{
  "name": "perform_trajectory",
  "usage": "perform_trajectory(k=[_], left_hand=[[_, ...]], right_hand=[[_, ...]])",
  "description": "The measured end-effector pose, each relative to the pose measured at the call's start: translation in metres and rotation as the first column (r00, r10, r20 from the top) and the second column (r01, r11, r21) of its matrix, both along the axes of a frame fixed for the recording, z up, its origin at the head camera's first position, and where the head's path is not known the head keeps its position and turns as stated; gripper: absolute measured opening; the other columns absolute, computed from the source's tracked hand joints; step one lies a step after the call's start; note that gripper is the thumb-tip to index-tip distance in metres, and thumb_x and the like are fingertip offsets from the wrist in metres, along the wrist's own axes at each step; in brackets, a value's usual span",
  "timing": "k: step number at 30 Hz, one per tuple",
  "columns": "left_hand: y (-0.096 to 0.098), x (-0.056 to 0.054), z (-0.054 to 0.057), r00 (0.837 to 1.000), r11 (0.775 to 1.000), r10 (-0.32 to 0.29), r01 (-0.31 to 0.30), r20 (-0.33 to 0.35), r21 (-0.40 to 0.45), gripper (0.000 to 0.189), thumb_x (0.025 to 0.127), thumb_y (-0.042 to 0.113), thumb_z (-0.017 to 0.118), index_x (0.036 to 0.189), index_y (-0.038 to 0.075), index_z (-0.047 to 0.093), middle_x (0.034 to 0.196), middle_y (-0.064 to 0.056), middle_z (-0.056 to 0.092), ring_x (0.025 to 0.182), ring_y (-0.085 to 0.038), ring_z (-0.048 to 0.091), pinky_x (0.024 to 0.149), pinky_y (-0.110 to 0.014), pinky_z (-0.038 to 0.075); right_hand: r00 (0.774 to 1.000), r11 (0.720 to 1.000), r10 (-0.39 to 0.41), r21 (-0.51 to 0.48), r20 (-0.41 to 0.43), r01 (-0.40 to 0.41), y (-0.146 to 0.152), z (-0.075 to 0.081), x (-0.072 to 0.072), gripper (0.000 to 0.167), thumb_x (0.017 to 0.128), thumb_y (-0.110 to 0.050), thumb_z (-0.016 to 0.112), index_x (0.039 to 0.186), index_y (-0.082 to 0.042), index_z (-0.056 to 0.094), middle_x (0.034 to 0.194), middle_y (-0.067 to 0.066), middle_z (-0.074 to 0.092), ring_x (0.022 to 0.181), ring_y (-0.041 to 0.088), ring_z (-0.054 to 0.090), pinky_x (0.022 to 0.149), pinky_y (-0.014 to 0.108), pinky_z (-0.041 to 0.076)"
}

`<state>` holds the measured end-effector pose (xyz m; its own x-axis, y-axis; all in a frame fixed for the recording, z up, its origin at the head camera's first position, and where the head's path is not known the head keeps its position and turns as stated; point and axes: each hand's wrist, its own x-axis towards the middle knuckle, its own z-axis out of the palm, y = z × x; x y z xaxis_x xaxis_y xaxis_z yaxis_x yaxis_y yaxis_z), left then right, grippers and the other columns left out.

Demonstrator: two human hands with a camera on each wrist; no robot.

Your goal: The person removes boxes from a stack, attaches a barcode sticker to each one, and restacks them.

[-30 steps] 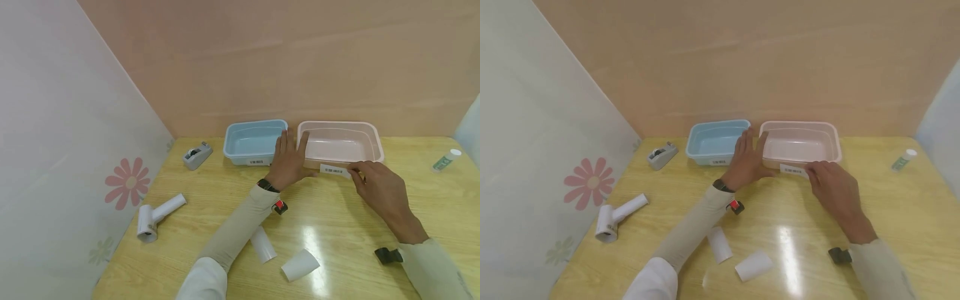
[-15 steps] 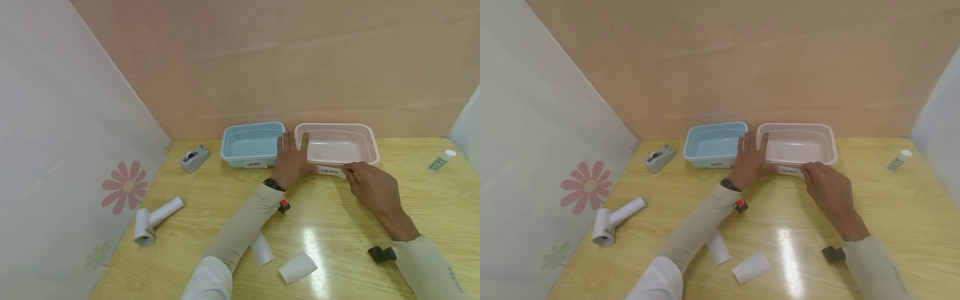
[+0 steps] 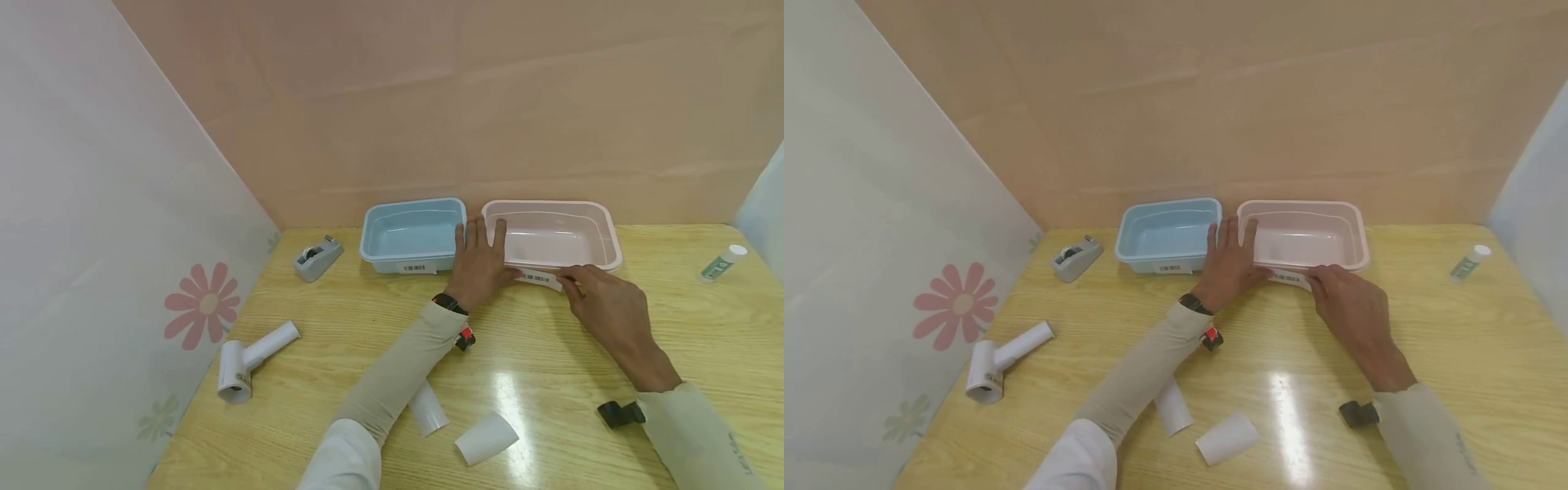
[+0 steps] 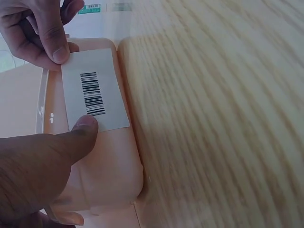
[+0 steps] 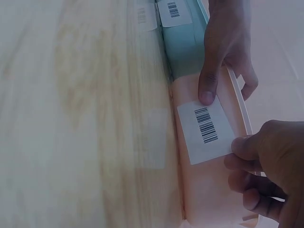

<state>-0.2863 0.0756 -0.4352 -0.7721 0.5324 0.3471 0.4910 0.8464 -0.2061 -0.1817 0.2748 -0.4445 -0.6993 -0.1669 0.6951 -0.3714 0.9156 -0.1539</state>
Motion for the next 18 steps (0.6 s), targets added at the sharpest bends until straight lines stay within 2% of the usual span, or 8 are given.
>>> perform_trajectory(k=[5, 9, 11, 15, 17, 18], left_hand=[[-0.001, 0.0, -0.001, 1.0, 1.0, -0.004, 0.004, -0.015, 0.0, 0.105, 0.081, 0.081, 0.055, 0.153, 0.009, 0.027, 0.15, -0.026, 0.038, 0.143, -0.041, 0.03, 0.116, -0.056, 0.024], [-0.001, 0.001, -0.001, 1.0, 1.0, -0.005, 0.005, -0.027, -0.003, 0.103, 0.082, 0.081, 0.054, 0.152, 0.009, 0.029, 0.151, -0.025, 0.038, 0.143, -0.04, 0.03, 0.115, -0.056, 0.024], [-0.002, 0.001, 0.0, 1.0, 1.0, -0.007, 0.007, -0.029, -0.004, 0.103, 0.082, 0.081, 0.053, 0.151, 0.009, 0.03, 0.151, -0.025, 0.039, 0.143, -0.04, 0.03, 0.115, -0.056, 0.025], [-0.003, 0.001, -0.001, 1.0, 1.0, -0.009, 0.009, -0.017, -0.006, 0.102, 0.083, 0.081, 0.052, 0.151, 0.009, 0.031, 0.152, -0.025, 0.038, 0.144, -0.04, 0.029, 0.116, -0.056, 0.024], [-0.003, 0.0, -0.001, 1.0, 1.0, -0.009, 0.009, -0.01, -0.002, 0.102, 0.083, 0.081, 0.053, 0.151, 0.009, 0.031, 0.152, -0.025, 0.037, 0.144, -0.04, 0.029, 0.116, -0.056, 0.024], [-0.002, 0.0, -0.001, 1.0, 1.0, -0.007, 0.007, -0.008, -0.002, 0.102, 0.083, 0.081, 0.053, 0.151, 0.009, 0.031, 0.152, -0.025, 0.037, 0.144, -0.04, 0.029, 0.116, -0.056, 0.024]], right_hand=[[1.0, 1.0, -0.003, 0.011, -0.015, 0.004, 0.0, 0.0, 0.0, 0.021, 0.08, -0.011, 0.081, 0.1, -0.01, 0.075, 0.076, 0.01, 0.071, 0.04, 0.017, 0.047, 0.035, 0.033, 0.031], [0.999, 0.998, -0.032, 0.055, -0.027, 0.034, -0.001, 0.002, 0.0, 0.015, 0.085, -0.015, 0.077, 0.1, -0.013, 0.074, 0.058, 0.007, 0.059, 0.035, 0.013, 0.031, 0.032, 0.033, 0.024], [0.998, 0.996, -0.037, 0.082, -0.049, 0.041, -0.001, 0.004, 0.001, 0.011, 0.09, -0.017, 0.069, 0.098, -0.011, 0.074, 0.047, 0.002, 0.045, 0.035, 0.011, 0.023, 0.031, 0.032, 0.019], [0.993, 0.994, -0.01, 0.11, -0.117, 0.023, -0.003, 0.009, 0.004, 0.024, 0.093, -0.02, 0.053, 0.088, -0.003, 0.07, 0.042, -0.009, 0.023, 0.035, 0.008, 0.015, 0.032, 0.028, 0.012], [0.993, 0.994, 0.012, 0.112, -0.115, 0.001, -0.004, 0.011, 0.005, 0.028, 0.092, -0.019, 0.049, 0.085, -0.001, 0.069, 0.043, -0.01, 0.025, 0.035, 0.007, 0.015, 0.032, 0.028, 0.012], [0.996, 0.994, 0.018, 0.112, -0.086, -0.008, -0.004, 0.013, 0.006, 0.026, 0.092, -0.019, 0.05, 0.085, -0.002, 0.069, 0.043, -0.011, 0.028, 0.035, 0.007, 0.016, 0.032, 0.028, 0.013]])
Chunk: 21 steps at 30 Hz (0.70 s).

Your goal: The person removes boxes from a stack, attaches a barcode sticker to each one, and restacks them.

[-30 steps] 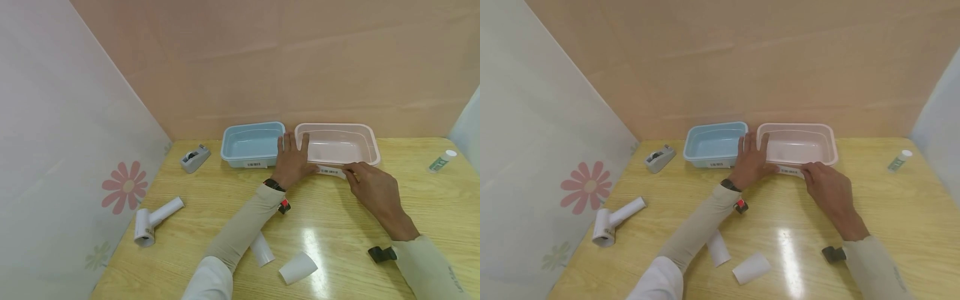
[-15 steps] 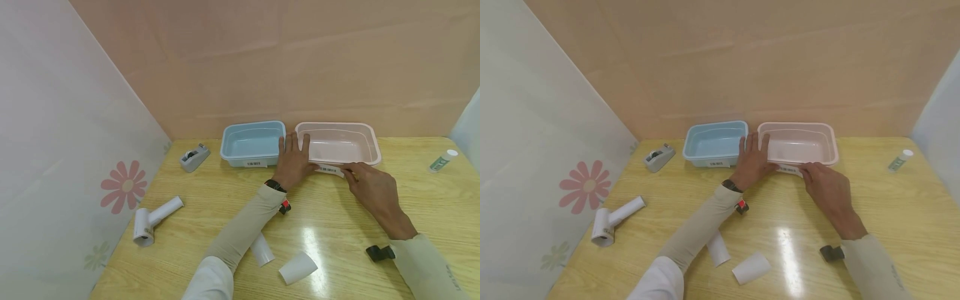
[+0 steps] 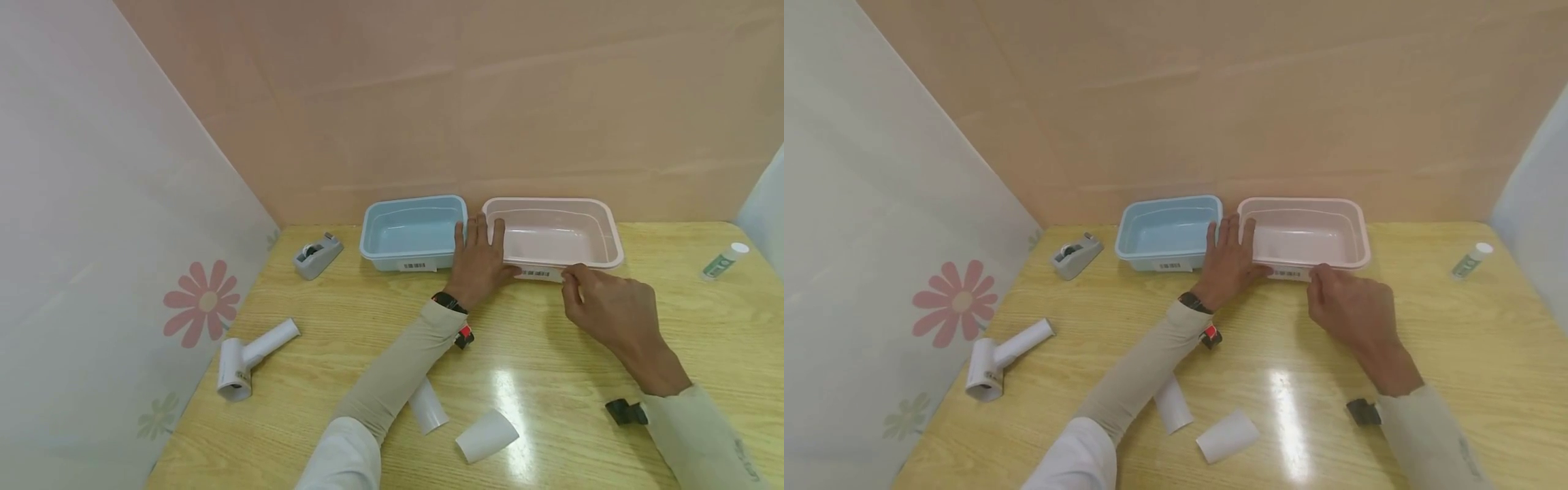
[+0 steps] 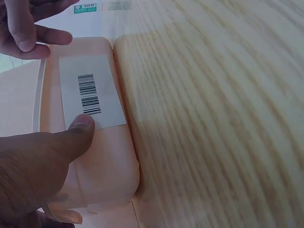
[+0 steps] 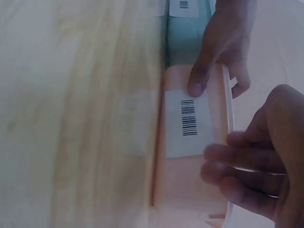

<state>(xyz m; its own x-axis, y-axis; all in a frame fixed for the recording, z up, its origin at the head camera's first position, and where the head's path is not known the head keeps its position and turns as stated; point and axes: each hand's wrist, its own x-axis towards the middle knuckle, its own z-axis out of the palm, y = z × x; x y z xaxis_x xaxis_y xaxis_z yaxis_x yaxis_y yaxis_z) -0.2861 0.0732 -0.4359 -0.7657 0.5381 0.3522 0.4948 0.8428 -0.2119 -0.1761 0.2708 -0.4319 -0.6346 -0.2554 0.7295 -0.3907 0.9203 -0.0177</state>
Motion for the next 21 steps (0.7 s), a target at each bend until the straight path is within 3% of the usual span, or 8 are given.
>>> perform_trajectory(k=[2, 4, 7, 9, 11, 14, 21], left_hand=[[0.0, -0.001, 0.0, 1.0, 1.0, 0.005, -0.005, 0.005, 0.002, 0.102, 0.082, 0.081, 0.053, 0.151, 0.009, 0.031, 0.153, -0.025, 0.036, 0.144, -0.039, 0.029, 0.116, -0.055, 0.023], [0.001, -0.001, -0.001, 1.0, 1.0, 0.008, -0.008, 0.013, 0.006, 0.102, 0.082, 0.08, 0.055, 0.151, 0.009, 0.031, 0.153, -0.024, 0.036, 0.144, -0.039, 0.03, 0.116, -0.055, 0.023], [0.001, -0.001, -0.001, 0.999, 1.0, 0.012, -0.012, 0.03, 0.008, 0.101, 0.082, 0.079, 0.056, 0.15, 0.009, 0.03, 0.153, -0.023, 0.035, 0.144, -0.037, 0.029, 0.117, -0.055, 0.021], [0.002, -0.001, -0.001, 0.999, 1.0, 0.012, -0.013, 0.046, 0.011, 0.1, 0.083, 0.078, 0.057, 0.151, 0.009, 0.028, 0.153, -0.023, 0.035, 0.145, -0.036, 0.028, 0.117, -0.055, 0.021], [0.003, -0.001, -0.001, 0.998, 1.0, 0.015, -0.015, 0.062, 0.01, 0.1, 0.084, 0.077, 0.057, 0.151, 0.009, 0.027, 0.154, -0.022, 0.033, 0.145, -0.035, 0.027, 0.117, -0.054, 0.02], [0.003, -0.001, -0.001, 0.996, 1.0, 0.021, -0.022, 0.086, 0.013, 0.099, 0.084, 0.076, 0.057, 0.151, 0.009, 0.026, 0.156, -0.021, 0.031, 0.146, -0.034, 0.025, 0.117, -0.054, 0.02], [0.002, -0.003, -0.001, 0.996, 0.999, 0.039, -0.042, 0.079, 0.033, 0.099, 0.079, 0.08, 0.057, 0.145, 0.011, 0.032, 0.157, -0.018, 0.031, 0.147, -0.031, 0.023, 0.117, -0.054, 0.022]], right_hand=[[0.993, 1.0, 0.021, -0.014, 0.113, -0.019, -0.001, 0.002, 0.0, 0.021, 0.092, -0.017, 0.054, 0.09, -0.006, 0.072, 0.046, -0.01, 0.036, 0.037, 0.007, 0.022, 0.032, 0.028, 0.018], [0.962, 0.996, 0.079, -0.052, 0.262, -0.068, -0.003, 0.002, -0.002, 0.015, 0.093, -0.014, 0.059, 0.099, -0.01, 0.073, 0.056, -0.009, 0.049, 0.043, 0.007, 0.032, 0.036, 0.029, 0.027], [0.873, 0.969, 0.234, -0.171, 0.429, -0.175, -0.006, -0.003, -0.011, 0.026, 0.092, -0.001, 0.063, 0.116, -0.008, 0.07, 0.085, 0.0, 0.067, 0.06, 0.01, 0.046, 0.05, 0.03, 0.039], [0.811, 0.931, 0.355, -0.256, 0.465, -0.26, -0.007, -0.01, -0.019, 0.037, 0.089, 0.009, 0.06, 0.124, -0.002, 0.066, 0.107, 0.009, 0.07, 0.075, 0.016, 0.054, 0.063, 0.027, 0.041], [0.774, 0.897, 0.432, -0.312, 0.464, -0.313, -0.008, -0.016, -0.024, 0.044, 0.085, 0.016, 0.057, 0.126, 0.002, 0.064, 0.121, 0.016, 0.067, 0.091, 0.023, 0.059, 0.076, 0.022, 0.042], [0.754, 0.884, 0.457, -0.335, 0.471, -0.326, -0.007, -0.022, -0.028, 0.048, 0.082, 0.018, 0.055, 0.126, 0.003, 0.063, 0.128, 0.018, 0.064, 0.115, 0.031, 0.057, 0.091, 0.019, 0.037], [0.743, 0.915, 0.402, -0.256, 0.535, -0.31, -0.007, -0.033, -0.027, 0.05, 0.089, 0.012, 0.057, 0.135, -0.007, 0.062, 0.137, 0.015, 0.06, 0.121, 0.033, 0.055, 0.095, 0.047, 0.043]])
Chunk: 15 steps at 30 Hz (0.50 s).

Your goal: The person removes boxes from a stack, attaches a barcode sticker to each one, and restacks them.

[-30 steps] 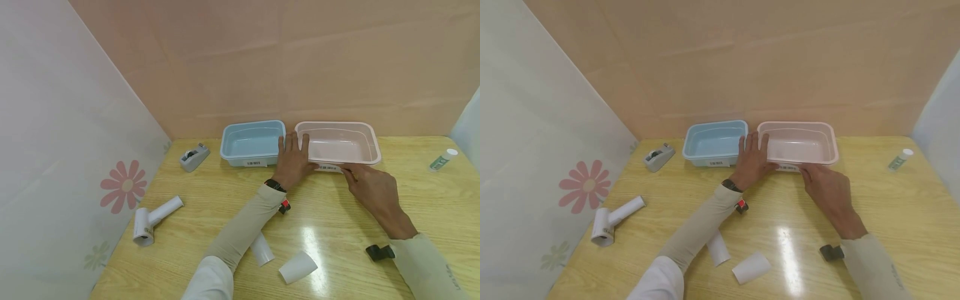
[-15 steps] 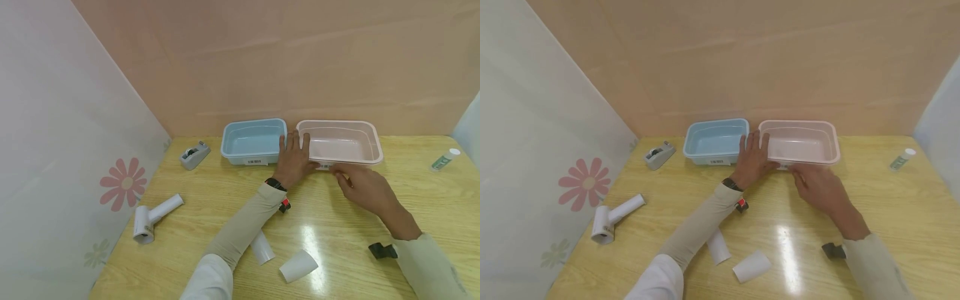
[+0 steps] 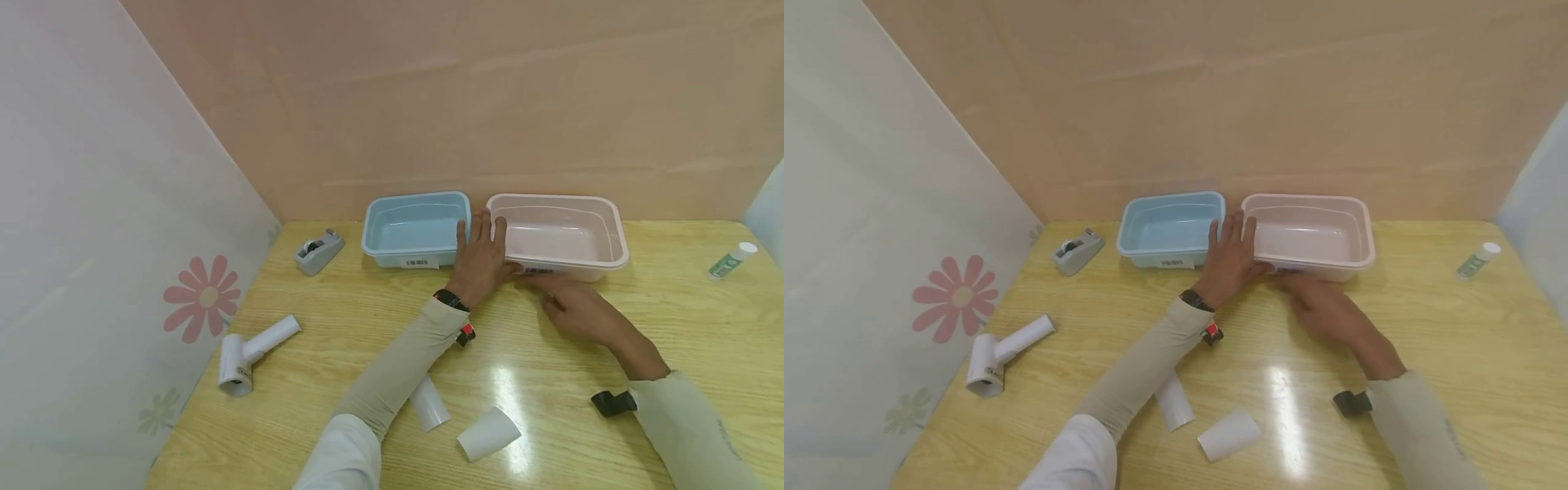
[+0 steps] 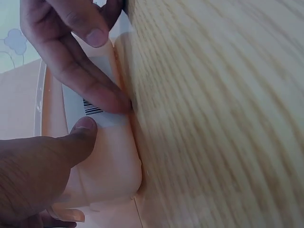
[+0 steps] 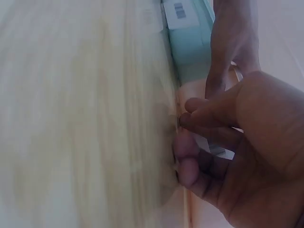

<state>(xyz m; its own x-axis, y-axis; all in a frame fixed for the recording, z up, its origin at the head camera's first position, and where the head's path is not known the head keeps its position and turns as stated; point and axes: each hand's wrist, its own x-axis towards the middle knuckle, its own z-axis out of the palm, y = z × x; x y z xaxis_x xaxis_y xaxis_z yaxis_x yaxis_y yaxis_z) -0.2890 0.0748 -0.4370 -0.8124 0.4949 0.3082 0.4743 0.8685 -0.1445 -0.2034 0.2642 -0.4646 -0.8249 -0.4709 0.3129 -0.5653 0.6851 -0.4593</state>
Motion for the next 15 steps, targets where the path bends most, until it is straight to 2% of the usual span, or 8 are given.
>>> perform_trajectory(k=[2, 5, 7, 10, 13, 15], left_hand=[[-0.001, 0.001, 0.001, 1.0, 1.0, 0.001, -0.001, -0.005, -0.007, 0.098, 0.079, 0.08, 0.056, 0.144, 0.011, 0.033, 0.157, -0.018, 0.032, 0.146, -0.032, 0.025, 0.116, -0.054, 0.023], [-0.002, 0.002, 0.002, 1.0, 1.0, 0.006, -0.006, 0.0, -0.013, 0.095, 0.08, 0.08, 0.055, 0.143, 0.011, 0.034, 0.157, -0.018, 0.031, 0.145, -0.031, 0.025, 0.116, -0.054, 0.024], [-0.003, 0.003, 0.002, 1.0, 1.0, 0.008, -0.008, 0.008, -0.012, 0.093, 0.082, 0.078, 0.056, 0.142, 0.011, 0.035, 0.158, -0.018, 0.031, 0.146, -0.031, 0.024, 0.116, -0.054, 0.023], [-0.004, 0.003, 0.001, 1.0, 1.0, 0.005, -0.005, 0.021, -0.003, 0.09, 0.084, 0.076, 0.057, 0.141, 0.01, 0.036, 0.158, -0.018, 0.029, 0.146, -0.032, 0.023, 0.117, -0.055, 0.022], [-0.005, 0.003, 0.001, 1.0, 1.0, 0.001, -0.001, 0.015, 0.0, 0.087, 0.084, 0.075, 0.058, 0.139, 0.01, 0.037, 0.158, -0.019, 0.029, 0.146, -0.033, 0.024, 0.116, -0.056, 0.023], [-0.006, 0.003, 0.001, 1.0, 1.0, 0.0, 0.0, 0.007, 0.002, 0.086, 0.084, 0.075, 0.058, 0.137, 0.01, 0.039, 0.158, -0.018, 0.029, 0.146, -0.032, 0.025, 0.116, -0.056, 0.024]], right_hand=[[1.0, 0.999, 0.017, 0.028, -0.011, -0.017, -0.003, -0.001, 0.001, 0.048, 0.091, 0.011, 0.056, 0.134, -0.01, 0.063, 0.138, 0.012, 0.06, 0.128, 0.036, 0.053, 0.101, 0.05, 0.041], [0.999, 0.999, 0.035, 0.026, -0.012, -0.034, -0.004, 0.004, 0.004, 0.047, 0.092, 0.01, 0.056, 0.133, -0.011, 0.063, 0.139, 0.009, 0.059, 0.129, 0.035, 0.052, 0.104, 0.038, 0.041], [0.999, 0.999, 0.035, 0.005, 0.007, -0.035, 0.0, 0.012, 0.01, 0.05, 0.092, 0.011, 0.056, 0.136, -0.012, 0.061, 0.139, 0.008, 0.058, 0.125, 0.03, 0.054, 0.1, 0.029, 0.04], [0.998, 0.998, 0.061, 0.005, 0.023, -0.061, 0.016, 0.022, 0.017, 0.056, 0.092, 0.011, 0.058, 0.143, -0.012, 0.055, 0.143, 0.011, 0.053, 0.111, 0.02, 0.054, 0.088, 0.023, 0.041], [0.994, 0.994, 0.096, 0.05, 0.043, -0.098, 0.036, 0.029, 0.025, 0.062, 0.094, 0.008, 0.06, 0.15, -0.015, 0.047, 0.153, 0.012, 0.043, 0.115, 0.01, 0.051, 0.083, 0.021, 0.043], [0.992, 0.99, 0.109, 0.078, 0.059, -0.114, 0.046, 0.032, 0.031, 0.063, 0.096, 0.005, 0.06, 0.153, -0.017, 0.044, 0.158, 0.013, 0.036, 0.125, 0.005, 0.048, 0.085, 0.019, 0.044]])
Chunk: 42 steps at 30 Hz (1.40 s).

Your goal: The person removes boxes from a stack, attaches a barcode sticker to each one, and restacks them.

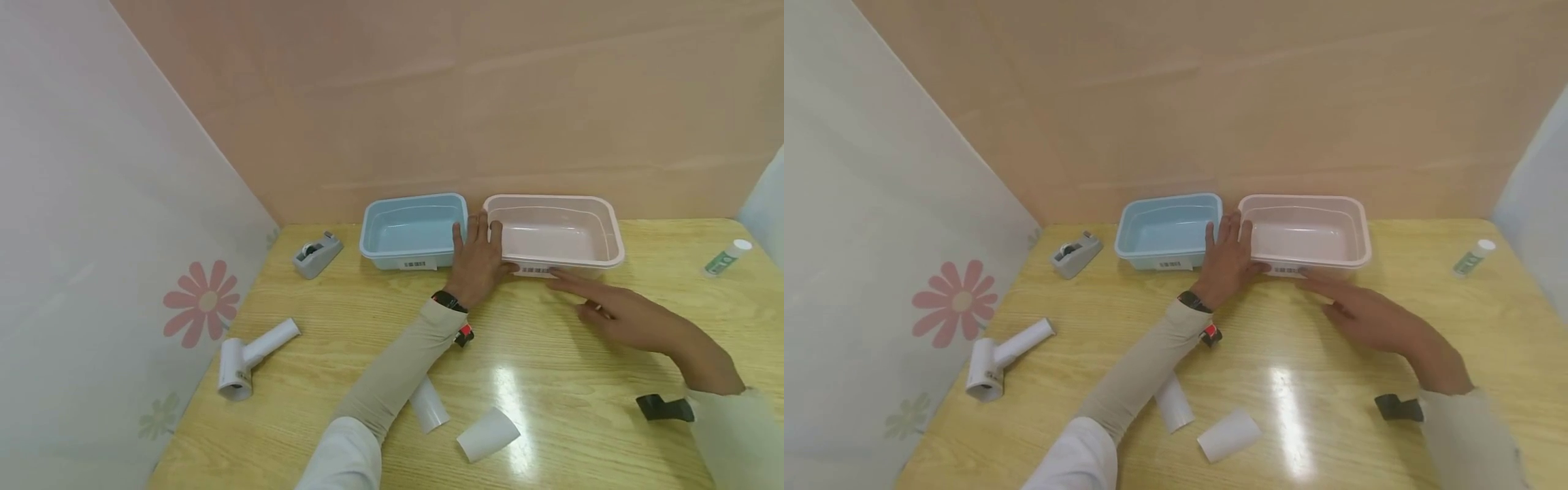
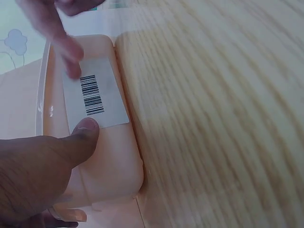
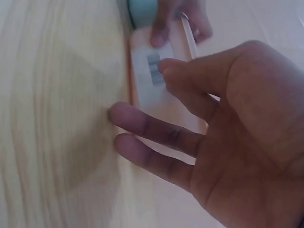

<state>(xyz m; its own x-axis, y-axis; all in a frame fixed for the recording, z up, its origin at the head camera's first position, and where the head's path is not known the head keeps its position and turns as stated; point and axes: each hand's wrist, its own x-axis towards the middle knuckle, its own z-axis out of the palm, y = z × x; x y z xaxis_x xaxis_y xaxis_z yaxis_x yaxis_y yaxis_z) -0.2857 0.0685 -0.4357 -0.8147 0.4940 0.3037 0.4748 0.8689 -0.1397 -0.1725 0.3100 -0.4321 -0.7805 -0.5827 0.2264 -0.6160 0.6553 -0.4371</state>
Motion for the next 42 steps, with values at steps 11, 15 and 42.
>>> perform_trajectory(k=[11, 15, 42], left_hand=[[-0.001, 0.0, -0.001, 1.0, 1.0, -0.01, 0.01, -0.009, 0.012, 0.083, 0.084, 0.074, 0.059, 0.132, 0.01, 0.041, 0.158, -0.018, 0.03, 0.146, -0.032, 0.024, 0.115, -0.057, 0.024], [-0.001, 0.0, -0.001, 1.0, 1.0, -0.009, 0.009, 0.002, 0.012, 0.082, 0.084, 0.074, 0.059, 0.132, 0.01, 0.042, 0.158, -0.018, 0.03, 0.146, -0.031, 0.024, 0.116, -0.056, 0.024], [-0.002, -0.002, 0.001, 1.0, 1.0, 0.005, -0.005, 0.0, -0.024, 0.084, 0.082, 0.077, 0.059, 0.133, 0.012, 0.042, 0.157, -0.016, 0.03, 0.145, -0.03, 0.025, 0.115, -0.055, 0.025]], right_hand=[[0.999, 1.0, -0.014, -0.027, 0.037, 0.015, 0.014, -0.005, 0.005, 0.052, 0.099, 0.004, 0.058, 0.146, -0.018, 0.051, 0.158, 0.009, 0.039, 0.126, 0.001, 0.049, 0.089, 0.011, 0.04], [0.999, 0.999, -0.041, 0.023, -0.011, 0.042, 0.01, -0.014, -0.004, 0.046, 0.097, 0.001, 0.06, 0.139, -0.017, 0.058, 0.148, 0.007, 0.051, 0.122, 0.01, 0.055, 0.091, 0.012, 0.039], [0.997, 0.999, 0.017, 0.048, -0.079, -0.013, -0.061, -0.022, -0.033, 0.032, 0.094, 0.003, 0.063, 0.126, -0.004, 0.067, 0.134, 0.015, 0.062, 0.125, 0.035, 0.056, 0.099, 0.055, 0.044]])
